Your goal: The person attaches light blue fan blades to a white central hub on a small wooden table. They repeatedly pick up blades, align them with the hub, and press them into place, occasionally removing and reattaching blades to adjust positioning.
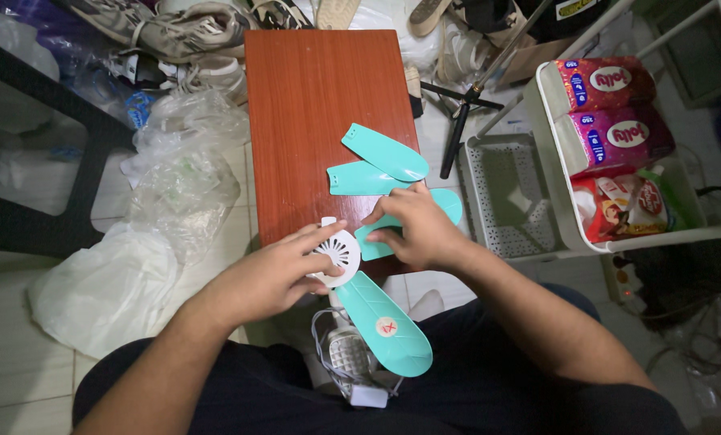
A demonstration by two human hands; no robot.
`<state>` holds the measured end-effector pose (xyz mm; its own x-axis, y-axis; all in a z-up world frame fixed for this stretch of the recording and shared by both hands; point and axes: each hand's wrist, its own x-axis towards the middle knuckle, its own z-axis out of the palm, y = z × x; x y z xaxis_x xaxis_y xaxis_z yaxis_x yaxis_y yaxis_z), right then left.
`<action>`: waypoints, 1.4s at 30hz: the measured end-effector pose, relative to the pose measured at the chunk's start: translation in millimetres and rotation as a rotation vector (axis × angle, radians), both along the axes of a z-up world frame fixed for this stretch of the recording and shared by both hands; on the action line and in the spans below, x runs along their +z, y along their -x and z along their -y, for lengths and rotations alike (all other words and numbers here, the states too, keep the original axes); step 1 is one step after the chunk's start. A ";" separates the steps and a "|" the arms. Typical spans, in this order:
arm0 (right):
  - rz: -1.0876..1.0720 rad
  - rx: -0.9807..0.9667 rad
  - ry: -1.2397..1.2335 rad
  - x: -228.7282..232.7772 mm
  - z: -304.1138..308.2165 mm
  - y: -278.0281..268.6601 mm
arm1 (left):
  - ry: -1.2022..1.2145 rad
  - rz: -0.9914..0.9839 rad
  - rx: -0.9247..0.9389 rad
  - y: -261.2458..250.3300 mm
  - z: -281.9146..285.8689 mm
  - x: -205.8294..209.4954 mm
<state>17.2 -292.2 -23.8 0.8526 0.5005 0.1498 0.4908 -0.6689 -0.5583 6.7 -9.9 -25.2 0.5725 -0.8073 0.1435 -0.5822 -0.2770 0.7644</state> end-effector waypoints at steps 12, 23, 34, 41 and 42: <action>-0.046 -0.008 -0.030 -3.9 -7.1 1.6 | 0.033 0.009 -0.024 -0.3 2.2 4.2; -0.354 -0.057 0.164 23.4 -5.9 15.2 | -0.115 0.249 0.111 7.2 1.3 26.9; -0.796 -0.008 0.162 16.5 0.7 -5.6 | -0.170 0.230 0.244 24.6 15.8 32.0; 0.062 -0.342 0.210 -45.5 33.4 -89.2 | -0.032 0.241 0.159 18.4 10.7 20.5; 0.132 -0.375 0.241 -53.0 37.3 -96.1 | -0.030 0.237 0.147 17.6 9.6 20.1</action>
